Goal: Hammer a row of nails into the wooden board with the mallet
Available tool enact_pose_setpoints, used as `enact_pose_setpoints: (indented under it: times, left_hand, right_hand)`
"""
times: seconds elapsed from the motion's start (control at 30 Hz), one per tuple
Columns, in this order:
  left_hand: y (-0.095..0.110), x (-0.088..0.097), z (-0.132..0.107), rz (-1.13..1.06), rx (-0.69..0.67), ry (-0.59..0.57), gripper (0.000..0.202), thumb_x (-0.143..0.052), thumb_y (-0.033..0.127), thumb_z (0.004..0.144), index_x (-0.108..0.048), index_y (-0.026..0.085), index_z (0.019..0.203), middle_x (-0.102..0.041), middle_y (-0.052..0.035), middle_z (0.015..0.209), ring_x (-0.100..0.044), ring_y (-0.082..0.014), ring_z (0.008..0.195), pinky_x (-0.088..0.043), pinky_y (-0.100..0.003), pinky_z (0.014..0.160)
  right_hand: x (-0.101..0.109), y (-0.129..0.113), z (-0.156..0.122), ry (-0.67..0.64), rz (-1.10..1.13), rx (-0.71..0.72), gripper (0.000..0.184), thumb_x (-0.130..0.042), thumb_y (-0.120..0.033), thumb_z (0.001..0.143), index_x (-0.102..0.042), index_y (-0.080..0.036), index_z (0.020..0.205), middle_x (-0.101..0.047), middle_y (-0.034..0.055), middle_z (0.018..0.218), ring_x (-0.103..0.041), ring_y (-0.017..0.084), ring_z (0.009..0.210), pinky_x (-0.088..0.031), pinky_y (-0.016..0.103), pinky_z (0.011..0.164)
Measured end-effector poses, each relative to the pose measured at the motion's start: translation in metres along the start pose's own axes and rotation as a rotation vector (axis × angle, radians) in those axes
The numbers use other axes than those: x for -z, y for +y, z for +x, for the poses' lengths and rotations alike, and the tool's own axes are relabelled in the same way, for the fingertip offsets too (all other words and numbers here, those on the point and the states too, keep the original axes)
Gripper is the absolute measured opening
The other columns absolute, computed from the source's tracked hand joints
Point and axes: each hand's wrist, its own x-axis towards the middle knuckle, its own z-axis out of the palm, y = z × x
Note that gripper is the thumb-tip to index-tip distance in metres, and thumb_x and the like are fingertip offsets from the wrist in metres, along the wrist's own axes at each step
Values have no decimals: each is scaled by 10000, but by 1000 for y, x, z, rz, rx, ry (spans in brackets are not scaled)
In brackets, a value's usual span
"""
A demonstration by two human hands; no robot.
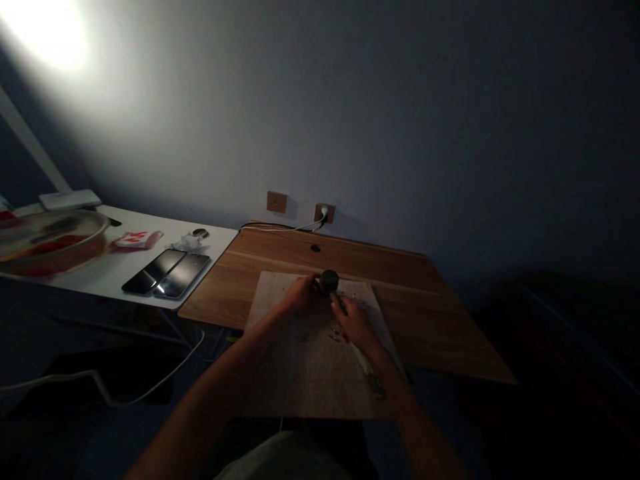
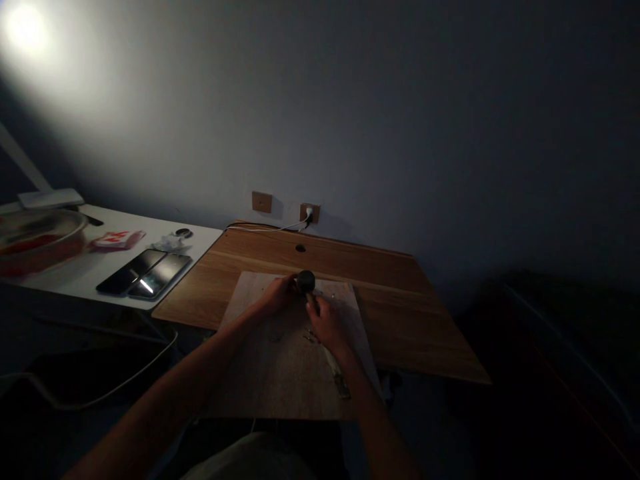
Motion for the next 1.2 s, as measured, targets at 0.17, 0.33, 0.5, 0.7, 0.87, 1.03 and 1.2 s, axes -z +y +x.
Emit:
enact_pose_setpoints:
  times: [0.17,0.33,0.5,0.7,0.87,1.03,1.2]
  left_hand:
    - [-2,-1,1,-40,-3,-11,496,-619,83,753,-624,181,1239,-737,-16,865,-669,-161,753,-494,-249,697]
    - [8,7,-4,3,-55,80,357,-645,150,750,-637,180,1106,-652,-54,1093,-616,-129,776,-508,-260,725]
    - [43,20,-23,140,-289,-107,130,-630,247,840,-638,188,954,-652,-52,948,-616,-166,813,-487,-271,753]
    - [68,16,-36,277,-505,-387,211,-744,213,780,-680,245,979,-710,-50,960,-661,-230,951,-480,-325,912]
    - [74,5,-41,420,-550,-424,182,-641,117,863,-709,245,974,-721,-62,863,-675,-231,876,-490,-331,856]
    - [74,9,-39,428,-541,-438,221,-591,87,884,-726,243,965,-722,-57,879,-671,-219,898,-480,-334,908]
    - [43,30,-20,272,-326,-153,238,-603,81,857,-735,214,1003,-719,-68,992,-653,-206,973,-487,-317,922]
  right_hand:
    - [3,7,-8,-12,33,0,298,-463,-512,888,-542,-224,887,-436,-91,496,-422,102,329,-308,211,326]
    - [13,19,-27,8,85,-70,337,-490,-551,861,-548,-224,917,-438,-91,504,-429,111,328,-304,214,293]
    - [15,35,-38,31,69,-167,428,-492,-583,857,-591,-201,1023,-482,-76,504,-455,133,335,-343,239,319]
    - [15,53,-32,164,84,9,522,-549,-654,840,-679,-186,1033,-743,101,963,-698,281,900,-537,364,755]
    - [16,56,-29,160,69,7,524,-534,-673,842,-694,-183,940,-742,97,923,-675,293,930,-508,367,798]
    - [15,53,-31,186,102,13,501,-562,-668,823,-671,-188,916,-713,77,877,-671,257,880,-511,313,697]
    - [13,48,-37,54,245,-121,495,-520,-711,817,-546,-220,872,-489,-75,551,-447,106,373,-313,221,344]
